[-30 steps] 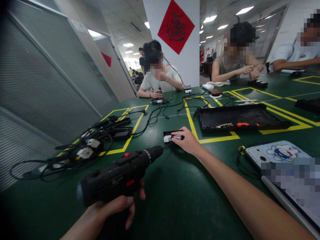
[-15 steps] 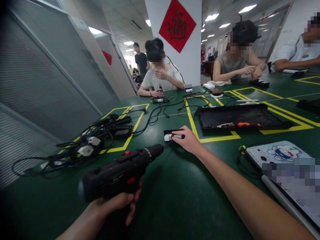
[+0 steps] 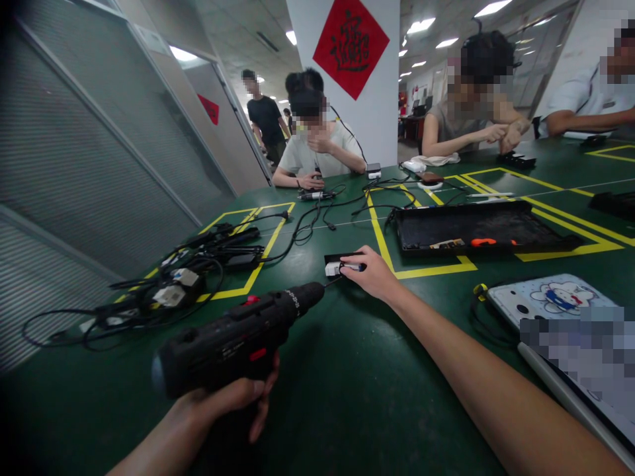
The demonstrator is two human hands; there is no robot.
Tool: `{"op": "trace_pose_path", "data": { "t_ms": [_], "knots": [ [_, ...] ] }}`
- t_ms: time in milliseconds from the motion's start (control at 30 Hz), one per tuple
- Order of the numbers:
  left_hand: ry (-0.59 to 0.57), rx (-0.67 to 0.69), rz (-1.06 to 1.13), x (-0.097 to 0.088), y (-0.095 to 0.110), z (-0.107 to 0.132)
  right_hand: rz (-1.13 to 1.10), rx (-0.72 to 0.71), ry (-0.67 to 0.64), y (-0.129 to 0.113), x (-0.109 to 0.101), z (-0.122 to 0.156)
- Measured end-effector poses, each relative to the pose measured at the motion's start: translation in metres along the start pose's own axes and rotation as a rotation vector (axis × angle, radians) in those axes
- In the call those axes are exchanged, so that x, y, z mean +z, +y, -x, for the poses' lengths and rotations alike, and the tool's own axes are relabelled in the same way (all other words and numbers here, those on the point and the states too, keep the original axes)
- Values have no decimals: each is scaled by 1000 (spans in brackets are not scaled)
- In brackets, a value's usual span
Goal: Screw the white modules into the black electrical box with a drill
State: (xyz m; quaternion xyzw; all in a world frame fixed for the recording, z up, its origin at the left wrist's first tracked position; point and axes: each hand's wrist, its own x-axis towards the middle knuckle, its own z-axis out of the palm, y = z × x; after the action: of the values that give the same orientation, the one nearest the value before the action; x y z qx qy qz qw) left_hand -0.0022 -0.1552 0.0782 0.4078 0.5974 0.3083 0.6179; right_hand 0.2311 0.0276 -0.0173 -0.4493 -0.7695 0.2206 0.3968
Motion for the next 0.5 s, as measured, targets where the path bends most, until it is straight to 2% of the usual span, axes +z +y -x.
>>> {"op": "trace_pose_path", "data": {
  "t_ms": [233, 500],
  "knots": [
    [-62, 77, -33, -7, -7, -2, -14, 4, 5, 2, 1, 0],
    [-73, 80, -32, -3, -3, -1, -32, -17, 30, 6, 3, 0]
  ]
}}
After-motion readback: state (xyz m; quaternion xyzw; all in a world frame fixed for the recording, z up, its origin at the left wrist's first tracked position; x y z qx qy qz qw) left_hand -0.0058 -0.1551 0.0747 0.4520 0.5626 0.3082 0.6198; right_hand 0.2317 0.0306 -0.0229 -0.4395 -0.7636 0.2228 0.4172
